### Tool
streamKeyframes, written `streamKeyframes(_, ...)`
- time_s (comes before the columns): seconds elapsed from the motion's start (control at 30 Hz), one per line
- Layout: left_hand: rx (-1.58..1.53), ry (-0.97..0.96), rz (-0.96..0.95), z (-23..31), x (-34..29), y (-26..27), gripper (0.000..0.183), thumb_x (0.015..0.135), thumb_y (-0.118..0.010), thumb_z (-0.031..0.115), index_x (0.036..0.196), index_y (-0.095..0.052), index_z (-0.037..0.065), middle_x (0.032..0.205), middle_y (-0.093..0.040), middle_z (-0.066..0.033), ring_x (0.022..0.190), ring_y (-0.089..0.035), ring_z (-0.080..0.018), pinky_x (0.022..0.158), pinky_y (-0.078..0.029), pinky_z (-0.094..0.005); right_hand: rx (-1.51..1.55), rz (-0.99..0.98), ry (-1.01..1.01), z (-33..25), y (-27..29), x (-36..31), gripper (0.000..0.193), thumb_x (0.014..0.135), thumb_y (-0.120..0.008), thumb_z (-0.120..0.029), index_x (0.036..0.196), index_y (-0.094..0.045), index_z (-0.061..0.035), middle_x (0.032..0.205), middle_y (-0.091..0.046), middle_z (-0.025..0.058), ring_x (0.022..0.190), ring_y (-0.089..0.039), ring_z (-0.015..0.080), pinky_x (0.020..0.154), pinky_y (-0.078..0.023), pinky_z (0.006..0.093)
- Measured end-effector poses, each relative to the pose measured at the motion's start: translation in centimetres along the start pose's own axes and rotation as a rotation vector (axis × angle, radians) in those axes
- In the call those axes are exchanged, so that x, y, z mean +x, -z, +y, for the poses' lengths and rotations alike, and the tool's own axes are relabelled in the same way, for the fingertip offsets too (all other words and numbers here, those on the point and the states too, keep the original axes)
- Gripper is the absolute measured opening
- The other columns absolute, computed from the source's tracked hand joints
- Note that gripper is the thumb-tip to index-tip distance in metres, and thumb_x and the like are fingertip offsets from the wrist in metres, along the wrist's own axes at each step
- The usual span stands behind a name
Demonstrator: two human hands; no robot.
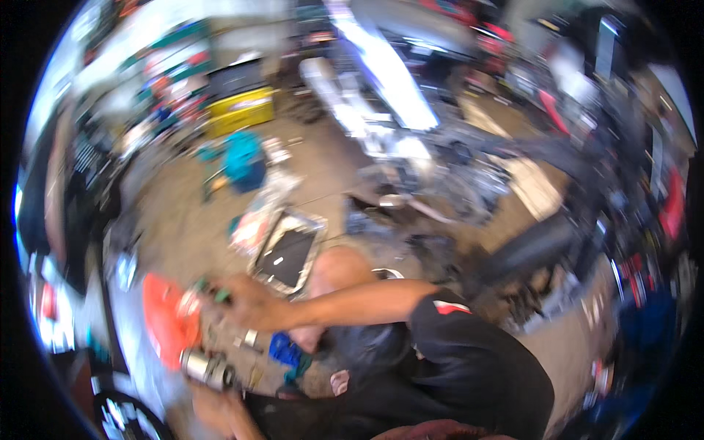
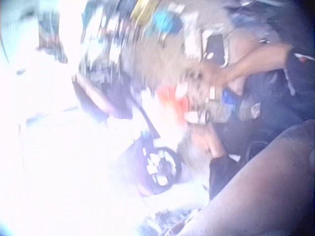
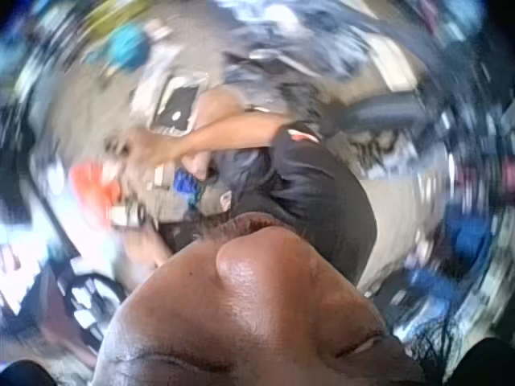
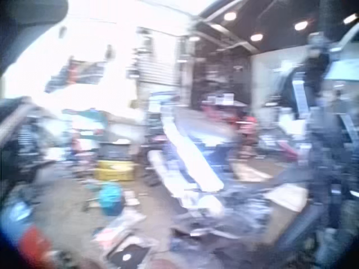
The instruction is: The person cleans and reassembles a motorcycle starter motor while sitting on the floor. They use a cloth and pliers to work on the internal components and gears of the motor.
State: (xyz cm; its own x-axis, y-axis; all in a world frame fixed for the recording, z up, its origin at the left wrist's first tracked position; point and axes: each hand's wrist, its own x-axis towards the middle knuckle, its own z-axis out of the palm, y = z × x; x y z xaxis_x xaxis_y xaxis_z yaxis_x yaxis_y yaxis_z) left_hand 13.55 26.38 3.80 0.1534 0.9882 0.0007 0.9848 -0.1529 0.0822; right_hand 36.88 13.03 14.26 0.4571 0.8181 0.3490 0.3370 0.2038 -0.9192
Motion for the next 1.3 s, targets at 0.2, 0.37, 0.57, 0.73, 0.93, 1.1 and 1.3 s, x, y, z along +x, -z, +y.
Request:
streamKeyframes(0.2,-0.187,0.267,-0.117,-3.4,-6.7,8.9,0.027,0.081,-0.069,0.04,0.092,-0.07,0.015,0.089,-0.072,-0.0081,0.077,-0.071,-0.0234,0.069,-0.057,-0.0402,0.057,-0.02,0.001,-1.8,-4.5,-2.2,0.037,0.101,-0.054,-0.029,0.125,-0.058,-0.0011,0.105,-0.066,0.0178,0.09,-0.066,0.0208,0.088,-0.052,0.0352)
streamKeyframes(0.37,-2.736,-0.112,-0.508,-5.7,-5.9,1.9,0.05,0.093,-0.057,0.053,0.112,-0.062,0.007,0.103,-0.071,-0.0137,0.09,-0.071,-0.0266,0.082,-0.059,-0.0454,0.094,-0.081,-0.005,-5.0,-8.0,-3.6,0.044,0.107,-0.047,-0.031,0.138,-0.053,-0.0013,0.113,-0.063,0.0137,0.098,-0.062,0.019,0.095,-0.05,0.0326)
streamKeyframes(0.57,-2.902,-0.086,-0.386,-3.5,-7.0,1.5,0.042,0.091,-0.062,0.049,0.104,-0.064,0.009,0.095,-0.072,-0.0118,0.083,-0.073,-0.0277,0.079,-0.06,-0.0448,0.201,-0.069,0.154,-4.6,-7.7,-1.9,0.045,0.106,-0.05,-0.032,0.132,-0.053,0.0049,0.112,-0.064,0.0176,0.095,-0.065,0.0248,0.084,-0.056,0.0362)
streamKeyframes(0.73,-2.877,-0.014,-0.426,-3.7,-6.9,2.2,0.042,0.089,-0.062,0.048,0.104,-0.066,0.009,0.096,-0.073,-0.0108,0.085,-0.073,-0.0275,0.082,-0.06,-0.0436,0.227,-0.003,0.152,-3.8,-8.2,-0.7,0.047,0.105,-0.052,-0.032,0.132,-0.053,0.0058,0.111,-0.065,0.0172,0.098,-0.064,0.0241,0.084,-0.055,0.035)
streamKeyframes(0.93,-2.778,-0.23,-0.484,-5.1,-6.9,4.2,0.047,0.089,-0.057,0.051,0.104,-0.066,0.007,0.094,-0.072,-0.0104,0.084,-0.073,-0.0266,0.08,-0.059,-0.0431,0.312,-0.016,0.124,-10.5,-9.5,-1.7,0.044,0.105,-0.052,-0.031,0.142,-0.052,-0.0077,0.106,-0.065,0.0126,0.089,-0.06,0.0171,0.079,-0.05,0.0296)
streamKeyframes(1.1,-2.774,-0.122,-0.512,-4.9,-7.0,1.7,0.052,0.094,-0.053,0.051,0.118,-0.061,0.005,0.105,-0.071,-0.0131,0.093,-0.072,-0.0266,0.086,-0.059,-0.0464,0.443,-0.055,-0.008,-13.7,-10.2,-3.3,0.046,0.106,-0.05,-0.034,0.144,-0.051,-0.008,0.107,-0.06,0.0106,0.093,-0.059,0.0176,0.083,-0.052,0.033)
streamKeyframes(1.3,-2.712,-0.39,-0.44,-4.2,-7.7,3.2,0.055,0.093,-0.068,0.046,0.13,-0.047,0.012,0.116,-0.066,-0.0139,0.108,-0.067,-0.0308,0.096,-0.055,-0.0487,0.783,0.016,-0.179,-9.4,-9.3,0.7,0.049,0.105,-0.052,-0.036,0.147,-0.048,-0.0132,0.108,-0.062,0.0083,0.095,-0.061,0.0167,0.09,-0.054,0.0358)
